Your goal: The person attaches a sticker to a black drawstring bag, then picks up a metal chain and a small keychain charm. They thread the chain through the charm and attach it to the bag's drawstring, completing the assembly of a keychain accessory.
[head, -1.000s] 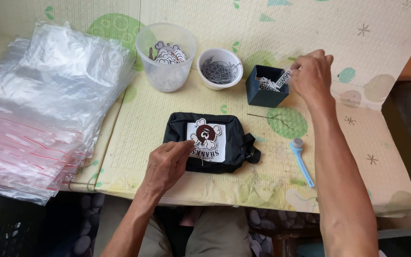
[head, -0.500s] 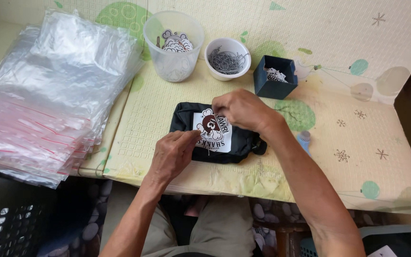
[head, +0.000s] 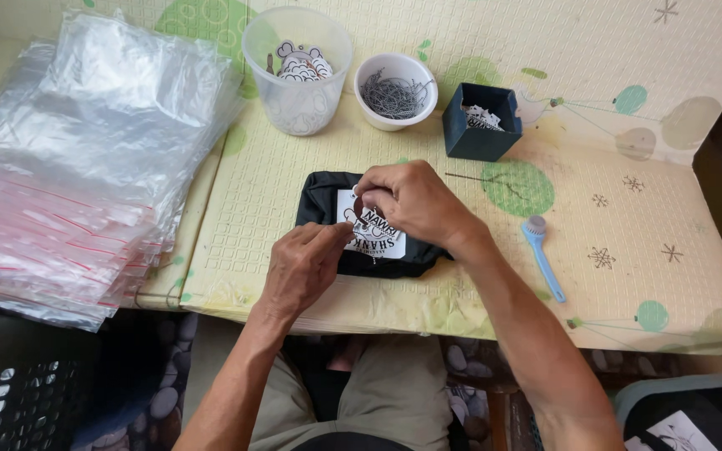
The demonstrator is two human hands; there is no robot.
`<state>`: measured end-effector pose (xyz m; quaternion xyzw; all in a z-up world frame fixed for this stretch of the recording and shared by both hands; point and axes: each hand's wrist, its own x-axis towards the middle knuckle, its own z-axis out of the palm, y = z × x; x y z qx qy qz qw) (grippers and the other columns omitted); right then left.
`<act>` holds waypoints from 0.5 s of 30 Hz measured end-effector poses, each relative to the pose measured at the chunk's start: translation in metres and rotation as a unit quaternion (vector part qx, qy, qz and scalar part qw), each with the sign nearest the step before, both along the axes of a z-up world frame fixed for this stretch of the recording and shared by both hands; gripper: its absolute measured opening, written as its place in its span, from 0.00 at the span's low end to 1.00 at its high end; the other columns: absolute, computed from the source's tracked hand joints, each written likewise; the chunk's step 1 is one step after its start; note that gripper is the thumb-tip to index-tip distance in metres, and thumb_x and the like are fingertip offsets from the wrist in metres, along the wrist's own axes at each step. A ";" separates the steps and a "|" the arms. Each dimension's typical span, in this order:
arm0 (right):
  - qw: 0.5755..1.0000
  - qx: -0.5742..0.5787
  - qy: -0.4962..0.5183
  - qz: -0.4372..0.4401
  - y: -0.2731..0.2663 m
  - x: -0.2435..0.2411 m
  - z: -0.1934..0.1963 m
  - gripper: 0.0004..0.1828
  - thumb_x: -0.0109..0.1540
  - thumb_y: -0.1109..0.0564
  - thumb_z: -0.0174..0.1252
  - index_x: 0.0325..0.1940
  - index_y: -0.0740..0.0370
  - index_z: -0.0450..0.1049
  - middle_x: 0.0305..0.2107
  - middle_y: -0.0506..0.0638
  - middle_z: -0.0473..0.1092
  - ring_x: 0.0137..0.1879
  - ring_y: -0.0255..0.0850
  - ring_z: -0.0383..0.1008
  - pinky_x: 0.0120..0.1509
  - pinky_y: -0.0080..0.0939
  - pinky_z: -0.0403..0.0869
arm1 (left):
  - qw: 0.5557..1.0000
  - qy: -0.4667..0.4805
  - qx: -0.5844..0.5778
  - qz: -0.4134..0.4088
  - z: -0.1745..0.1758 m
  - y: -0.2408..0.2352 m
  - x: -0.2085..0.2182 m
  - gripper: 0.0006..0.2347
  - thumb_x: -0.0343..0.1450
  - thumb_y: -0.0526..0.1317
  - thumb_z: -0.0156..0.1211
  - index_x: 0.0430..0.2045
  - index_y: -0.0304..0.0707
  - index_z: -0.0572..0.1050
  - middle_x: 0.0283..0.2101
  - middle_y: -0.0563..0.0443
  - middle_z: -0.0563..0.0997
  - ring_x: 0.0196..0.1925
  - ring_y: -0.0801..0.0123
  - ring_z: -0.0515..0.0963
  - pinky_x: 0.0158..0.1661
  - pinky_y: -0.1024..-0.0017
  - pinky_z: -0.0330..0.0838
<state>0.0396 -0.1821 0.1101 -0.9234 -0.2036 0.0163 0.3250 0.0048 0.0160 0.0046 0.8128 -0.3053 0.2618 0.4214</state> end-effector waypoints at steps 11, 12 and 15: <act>0.932 0.342 0.078 -0.088 -0.005 -0.066 -0.026 0.08 0.60 0.63 0.68 0.44 0.63 0.82 0.25 0.50 0.78 0.33 0.29 0.75 0.40 0.28 0.78 | 0.984 0.067 -0.156 -0.052 0.032 -0.018 -0.012 0.06 0.72 0.34 0.63 0.36 0.48 0.84 0.21 0.53 0.82 0.25 0.65 0.84 0.33 0.70 0.79; 0.928 0.354 0.076 -0.094 -0.008 -0.068 -0.026 0.08 0.60 0.64 0.68 0.44 0.65 0.82 0.25 0.51 0.78 0.33 0.30 0.75 0.40 0.29 0.78 | 0.970 0.135 -0.188 -0.074 0.038 -0.020 -0.013 0.05 0.72 0.34 0.64 0.36 0.48 0.85 0.20 0.52 0.83 0.25 0.68 0.84 0.34 0.70 0.80; 0.910 0.386 0.082 -0.127 -0.010 -0.083 -0.015 0.06 0.60 0.64 0.67 0.41 0.68 0.81 0.22 0.54 0.76 0.30 0.32 0.74 0.37 0.30 0.78 | 0.880 0.322 -0.337 -0.095 0.060 -0.032 -0.024 0.06 0.71 0.33 0.67 0.40 0.35 0.83 0.27 0.44 0.86 0.30 0.71 0.86 0.33 0.78 0.82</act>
